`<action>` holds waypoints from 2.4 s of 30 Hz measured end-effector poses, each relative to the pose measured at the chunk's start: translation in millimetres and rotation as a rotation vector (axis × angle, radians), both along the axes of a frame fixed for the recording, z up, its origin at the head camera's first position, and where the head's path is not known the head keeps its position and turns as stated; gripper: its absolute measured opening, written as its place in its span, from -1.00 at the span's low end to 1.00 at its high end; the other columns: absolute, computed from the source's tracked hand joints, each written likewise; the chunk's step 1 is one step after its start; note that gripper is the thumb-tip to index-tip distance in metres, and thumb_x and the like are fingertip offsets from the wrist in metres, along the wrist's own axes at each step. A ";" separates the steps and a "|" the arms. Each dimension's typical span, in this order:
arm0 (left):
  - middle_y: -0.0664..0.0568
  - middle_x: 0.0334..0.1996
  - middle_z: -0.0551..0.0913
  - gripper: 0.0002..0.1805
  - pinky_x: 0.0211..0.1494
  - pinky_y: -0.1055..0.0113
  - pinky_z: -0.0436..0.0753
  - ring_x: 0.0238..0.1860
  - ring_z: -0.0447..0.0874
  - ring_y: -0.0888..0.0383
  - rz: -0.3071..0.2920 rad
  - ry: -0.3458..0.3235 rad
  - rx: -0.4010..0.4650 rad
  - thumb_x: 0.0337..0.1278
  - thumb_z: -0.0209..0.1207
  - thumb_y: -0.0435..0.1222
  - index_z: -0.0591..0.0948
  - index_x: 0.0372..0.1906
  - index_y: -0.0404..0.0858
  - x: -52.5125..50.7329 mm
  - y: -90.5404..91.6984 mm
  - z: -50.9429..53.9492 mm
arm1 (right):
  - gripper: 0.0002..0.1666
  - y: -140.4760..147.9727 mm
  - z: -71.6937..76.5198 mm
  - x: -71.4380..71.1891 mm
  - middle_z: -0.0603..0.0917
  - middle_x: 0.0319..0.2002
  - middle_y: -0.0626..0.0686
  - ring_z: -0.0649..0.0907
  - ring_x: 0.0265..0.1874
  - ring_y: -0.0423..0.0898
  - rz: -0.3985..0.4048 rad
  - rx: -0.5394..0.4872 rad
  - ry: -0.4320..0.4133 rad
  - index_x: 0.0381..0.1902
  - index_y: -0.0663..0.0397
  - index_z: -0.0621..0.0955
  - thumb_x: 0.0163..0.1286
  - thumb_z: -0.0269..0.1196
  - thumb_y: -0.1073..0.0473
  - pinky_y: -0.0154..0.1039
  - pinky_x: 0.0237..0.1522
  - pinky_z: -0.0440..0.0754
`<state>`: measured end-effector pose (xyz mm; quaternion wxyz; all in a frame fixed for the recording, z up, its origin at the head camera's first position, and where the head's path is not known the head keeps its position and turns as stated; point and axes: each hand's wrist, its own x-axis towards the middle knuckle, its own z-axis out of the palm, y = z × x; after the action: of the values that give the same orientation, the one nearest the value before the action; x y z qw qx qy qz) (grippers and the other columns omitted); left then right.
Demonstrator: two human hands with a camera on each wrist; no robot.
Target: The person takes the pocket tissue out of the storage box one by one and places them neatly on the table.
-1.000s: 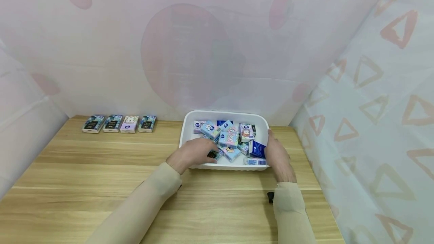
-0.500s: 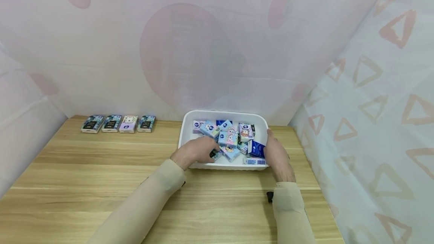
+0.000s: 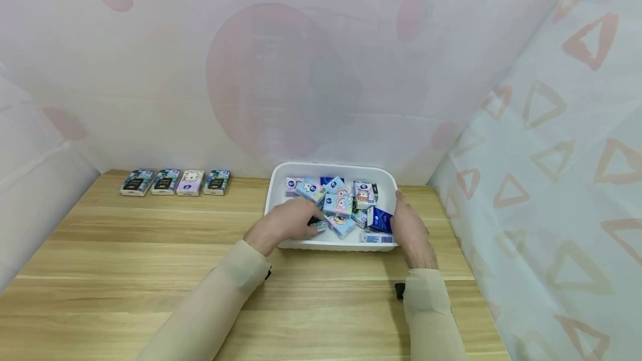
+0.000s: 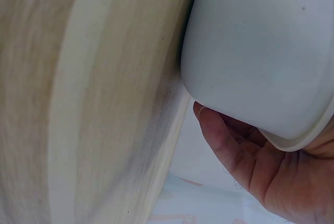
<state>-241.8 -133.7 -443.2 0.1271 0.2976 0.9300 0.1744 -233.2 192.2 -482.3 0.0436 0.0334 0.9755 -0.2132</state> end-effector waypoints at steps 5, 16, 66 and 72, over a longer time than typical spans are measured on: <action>0.02 0.14 0.97 -0.74 0.26 0.10 0.90 -0.04 0.77 0.16 0.022 0.034 0.042 0.57 0.50 -0.22 0.94 0.21 -0.15 1.2 -4.8 2.5 | -0.07 1.2 -0.3 -0.7 0.40 0.70 0.63 0.72 0.45 0.50 -0.002 -0.003 -0.007 0.91 0.40 -0.04 0.73 0.00 0.43 0.49 0.50 0.74; 0.08 -0.10 0.98 -0.87 -0.13 0.35 0.72 -0.27 0.67 0.23 0.016 0.162 0.114 0.58 0.46 -0.28 0.98 -0.03 -0.15 0.0 -20.1 12.4 | -0.07 1.6 -0.6 -2.1 0.42 0.67 0.65 0.74 0.41 0.50 0.005 -0.004 -0.004 0.90 0.44 -0.02 0.71 0.02 0.44 0.47 0.47 0.76; -0.23 0.09 0.98 -0.75 0.19 -0.17 0.96 0.09 1.01 -0.21 0.488 0.404 0.317 0.68 0.42 -0.21 0.93 0.12 -0.30 -39.6 -126.9 13.6 | -0.08 -0.4 3.1 0.5 0.46 0.63 0.67 0.77 0.35 0.51 0.012 0.004 0.007 0.89 0.44 0.00 0.72 0.05 0.43 0.49 0.39 0.80; -0.19 0.08 0.98 -0.72 0.23 -0.16 0.96 0.12 1.00 -0.20 0.555 0.329 0.313 0.72 0.40 -0.15 0.92 0.14 -0.27 -44.8 -134.9 6.4 | -0.08 -1.5 4.6 2.0 0.52 0.57 0.69 0.77 0.34 0.54 0.022 0.008 0.029 0.88 0.47 0.03 0.68 0.04 0.45 0.49 0.39 0.79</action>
<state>-286.5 -268.5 -436.8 -0.1234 0.0736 0.9455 0.2922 -231.2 190.7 -477.7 0.0319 0.0196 0.9771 -0.2095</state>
